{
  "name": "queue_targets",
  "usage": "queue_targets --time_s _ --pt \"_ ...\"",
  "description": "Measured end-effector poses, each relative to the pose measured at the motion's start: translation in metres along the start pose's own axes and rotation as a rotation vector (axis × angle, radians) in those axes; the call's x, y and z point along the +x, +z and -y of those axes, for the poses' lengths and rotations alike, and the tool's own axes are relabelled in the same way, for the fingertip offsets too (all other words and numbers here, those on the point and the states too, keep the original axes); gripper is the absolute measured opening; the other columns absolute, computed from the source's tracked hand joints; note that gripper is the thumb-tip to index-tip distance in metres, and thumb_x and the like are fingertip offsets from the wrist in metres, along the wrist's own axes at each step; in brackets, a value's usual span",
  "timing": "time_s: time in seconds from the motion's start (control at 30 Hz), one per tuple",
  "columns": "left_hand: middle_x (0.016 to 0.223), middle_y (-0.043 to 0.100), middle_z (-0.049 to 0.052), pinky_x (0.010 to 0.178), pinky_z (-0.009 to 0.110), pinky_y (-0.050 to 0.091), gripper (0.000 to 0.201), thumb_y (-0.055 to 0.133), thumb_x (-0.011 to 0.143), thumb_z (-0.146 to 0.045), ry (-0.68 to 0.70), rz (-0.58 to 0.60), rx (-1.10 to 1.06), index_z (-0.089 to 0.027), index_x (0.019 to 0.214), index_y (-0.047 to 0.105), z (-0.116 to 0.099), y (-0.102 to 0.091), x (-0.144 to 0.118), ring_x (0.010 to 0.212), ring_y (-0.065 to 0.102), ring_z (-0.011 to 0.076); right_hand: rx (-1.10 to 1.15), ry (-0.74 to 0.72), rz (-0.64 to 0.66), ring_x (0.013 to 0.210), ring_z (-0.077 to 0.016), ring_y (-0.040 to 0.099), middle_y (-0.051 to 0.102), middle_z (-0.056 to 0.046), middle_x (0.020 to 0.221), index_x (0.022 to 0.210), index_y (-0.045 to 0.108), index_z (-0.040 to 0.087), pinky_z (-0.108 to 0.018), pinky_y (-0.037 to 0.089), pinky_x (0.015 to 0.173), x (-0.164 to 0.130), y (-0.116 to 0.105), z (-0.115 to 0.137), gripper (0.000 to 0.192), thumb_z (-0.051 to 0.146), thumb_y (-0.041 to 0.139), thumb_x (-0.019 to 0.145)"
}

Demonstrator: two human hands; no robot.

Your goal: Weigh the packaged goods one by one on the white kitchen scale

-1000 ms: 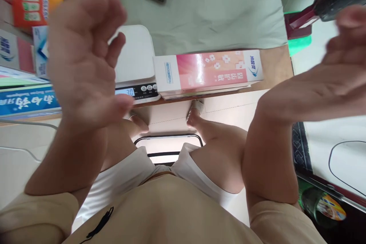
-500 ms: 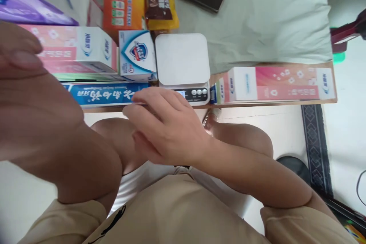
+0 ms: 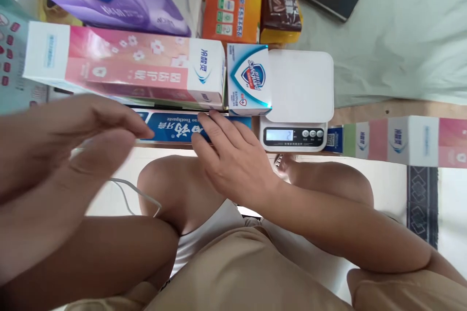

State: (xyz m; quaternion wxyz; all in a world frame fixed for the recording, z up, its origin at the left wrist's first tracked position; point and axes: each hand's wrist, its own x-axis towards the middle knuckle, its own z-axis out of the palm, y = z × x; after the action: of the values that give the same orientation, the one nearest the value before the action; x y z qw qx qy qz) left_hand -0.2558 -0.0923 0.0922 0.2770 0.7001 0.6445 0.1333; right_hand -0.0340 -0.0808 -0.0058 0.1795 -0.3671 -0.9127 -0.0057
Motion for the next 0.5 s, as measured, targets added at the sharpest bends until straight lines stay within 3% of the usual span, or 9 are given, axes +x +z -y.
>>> queue_targets --time_s 0.1,0.3,0.5 --pt "0.054 0.052 -0.008 0.05 0.033 0.029 0.042 0.04 0.105 -0.064 -0.024 0.049 0.131 -0.031 0.092 0.062 -0.002 -0.005 0.002 0.043 0.036 0.0124 -0.038 0.009 0.005 0.139 -0.0275 0.061 0.065 -0.016 0.148 0.122 0.065 0.017 -0.039 0.047 0.101 0.003 0.001 0.004 0.026 0.017 0.056 0.097" --pt "0.06 0.054 -0.01 0.052 0.03 0.031 0.035 0.041 0.107 -0.053 0.054 0.024 0.049 -0.028 0.091 0.058 0.008 0.0 0.013 0.043 0.033 0.0085 -0.084 0.049 -0.011 0.133 -0.0312 0.061 0.066 -0.016 0.145 0.099 0.061 0.02 -0.04 0.043 0.094 0.008 0.003 0.008 0.006 0.018 0.059 0.094" --pt "0.055 0.049 -0.01 0.043 0.028 0.028 0.029 0.045 0.105 -0.045 0.066 0.014 0.004 -0.025 0.088 0.057 0.01 0.002 0.017 0.042 0.039 0.0073 -0.1 0.08 -0.011 0.121 -0.0282 0.063 0.071 -0.013 0.131 0.101 0.062 0.021 -0.039 0.042 0.091 0.012 0.002 0.009 0.007 0.018 0.063 0.095"
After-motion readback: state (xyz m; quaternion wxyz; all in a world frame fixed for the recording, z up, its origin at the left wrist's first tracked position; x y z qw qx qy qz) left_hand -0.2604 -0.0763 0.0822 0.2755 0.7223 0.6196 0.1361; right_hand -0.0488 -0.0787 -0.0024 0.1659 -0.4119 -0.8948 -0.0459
